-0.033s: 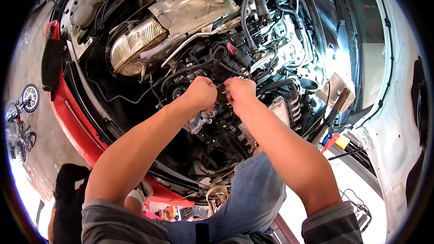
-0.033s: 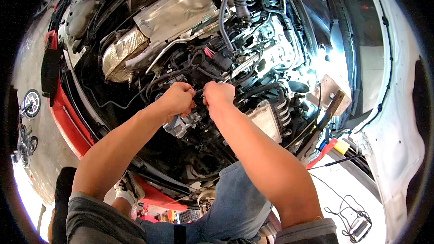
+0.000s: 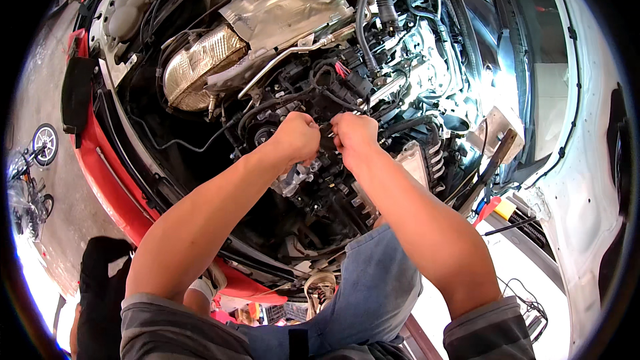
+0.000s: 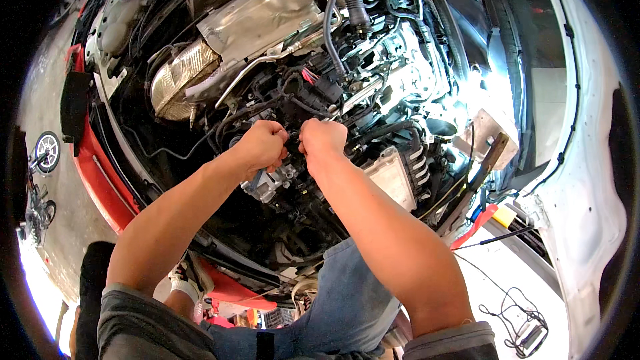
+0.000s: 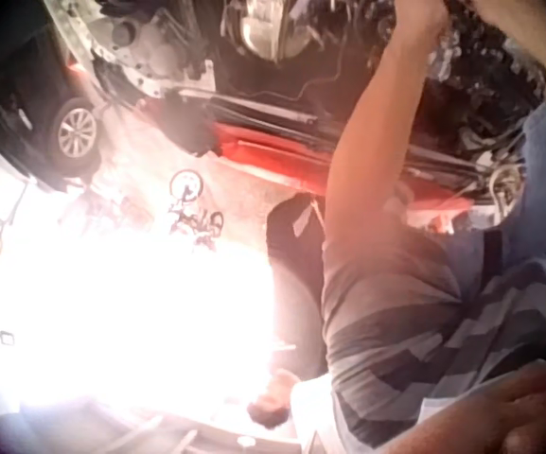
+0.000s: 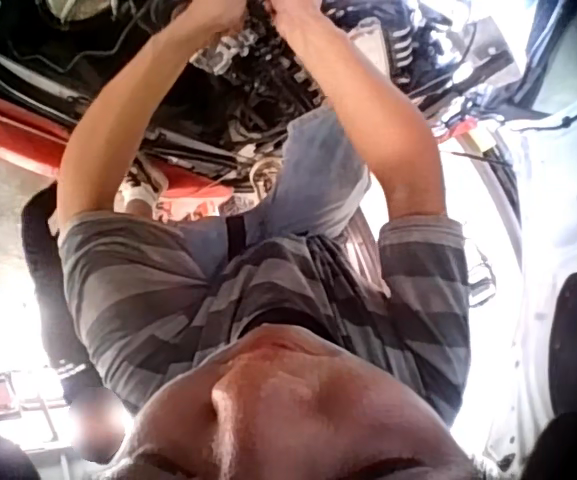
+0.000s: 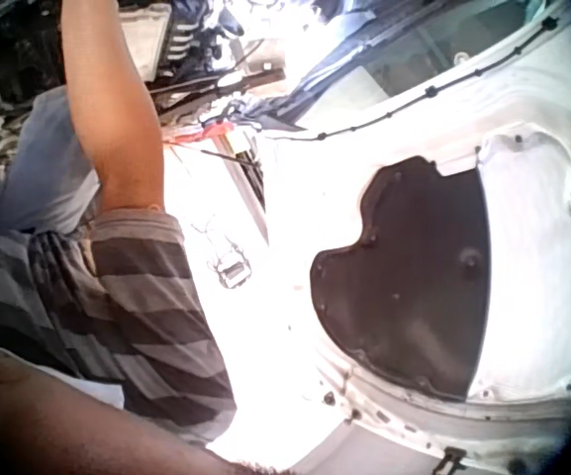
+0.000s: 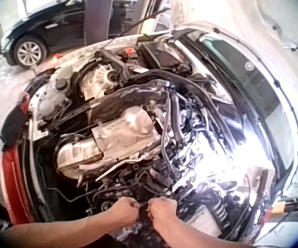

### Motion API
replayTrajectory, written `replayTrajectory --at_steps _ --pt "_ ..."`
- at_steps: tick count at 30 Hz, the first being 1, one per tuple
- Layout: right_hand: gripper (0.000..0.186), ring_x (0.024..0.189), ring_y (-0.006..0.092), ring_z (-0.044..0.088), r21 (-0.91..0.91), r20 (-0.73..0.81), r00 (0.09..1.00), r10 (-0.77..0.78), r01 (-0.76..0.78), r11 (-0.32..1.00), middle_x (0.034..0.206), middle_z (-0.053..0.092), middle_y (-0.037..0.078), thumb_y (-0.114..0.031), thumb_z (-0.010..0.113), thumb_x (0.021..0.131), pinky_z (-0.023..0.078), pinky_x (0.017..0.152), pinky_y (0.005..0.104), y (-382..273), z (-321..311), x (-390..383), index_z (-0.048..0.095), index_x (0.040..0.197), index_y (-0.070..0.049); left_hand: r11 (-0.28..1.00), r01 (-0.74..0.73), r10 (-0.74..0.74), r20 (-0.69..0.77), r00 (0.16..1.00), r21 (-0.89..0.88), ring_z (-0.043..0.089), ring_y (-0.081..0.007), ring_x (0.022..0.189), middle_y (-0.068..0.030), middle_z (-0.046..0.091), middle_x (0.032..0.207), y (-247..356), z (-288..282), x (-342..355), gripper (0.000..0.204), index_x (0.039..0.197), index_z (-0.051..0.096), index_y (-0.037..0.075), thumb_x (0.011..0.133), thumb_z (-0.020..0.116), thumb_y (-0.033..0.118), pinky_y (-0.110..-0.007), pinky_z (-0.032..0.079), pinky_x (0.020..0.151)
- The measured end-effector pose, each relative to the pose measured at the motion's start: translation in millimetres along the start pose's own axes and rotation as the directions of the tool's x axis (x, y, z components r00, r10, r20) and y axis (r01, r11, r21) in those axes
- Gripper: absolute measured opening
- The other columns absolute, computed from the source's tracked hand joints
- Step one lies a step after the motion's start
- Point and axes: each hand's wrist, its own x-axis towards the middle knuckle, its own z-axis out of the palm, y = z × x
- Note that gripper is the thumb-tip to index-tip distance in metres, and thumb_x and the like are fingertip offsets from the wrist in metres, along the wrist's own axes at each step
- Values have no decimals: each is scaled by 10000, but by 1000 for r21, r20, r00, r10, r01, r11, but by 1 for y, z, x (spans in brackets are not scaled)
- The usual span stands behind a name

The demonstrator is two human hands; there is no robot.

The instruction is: The person works on a car engine, using a screwdriver and a wrench to detach components and wires from the central engine block.

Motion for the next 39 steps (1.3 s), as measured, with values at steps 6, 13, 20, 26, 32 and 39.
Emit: replayTrajectory --at_steps 6,13,20,26,32,39 --pt "143 422 180 442 76 -58 998 -15 20 997 578 527 85 -1 580 786 296 409 334 5 6 -4 563 650 42 998 -53 53 10 999 41 498 -168 495 -81 544 657 -11 -6 0 231 834 536 2 994 440 139 -334 382 422" --pt "129 445 169 450 -25 49 999 -13 14 1000 595 536 77 -18 569 806 289 413 312 2 -5 5 583 682 17 999 -35 34 61 998 17 465 -158 473 -91 537 670 -7 -5 5 178 879 539 -2 981 436 100 -328 355 419" --pt "179 448 163 467 -165 172 983 61 -32 986 605 535 70 -41 589 817 273 406 310 -6 -6 10 538 650 -3 974 -157 92 343 935 166 455 -144 474 -120 548 737 -58 -32 66 163 998 545 19 966 410 106 -320 302 391" --pt "228 422 177 460 -107 153 988 3 14 994 602 533 80 -44 606 832 270 389 320 0 -7 6 512 628 -3 988 -91 76 122 990 121 546 -180 568 -86 600 693 -65 -14 68 204 1007 598 34 839 492 79 -331 377 439" --pt "252 419 180 460 -93 163 987 -4 19 996 598 531 85 -52 610 845 282 395 334 2 -13 9 515 617 -1 983 184 -184 79 980 12 477 -192 514 -106 541 684 1 4 19 167 1046 546 20 981 417 105 -352 351 435" --pt "262 414 183 468 -105 189 982 -13 33 994 589 531 84 -55 616 840 303 403 333 6 -11 10 510 604 -15 962 162 -156 41 987 -221 484 -159 556 -73 526 698 -32 6 35 47 945 506 65 942 460 75 -296 359 463"
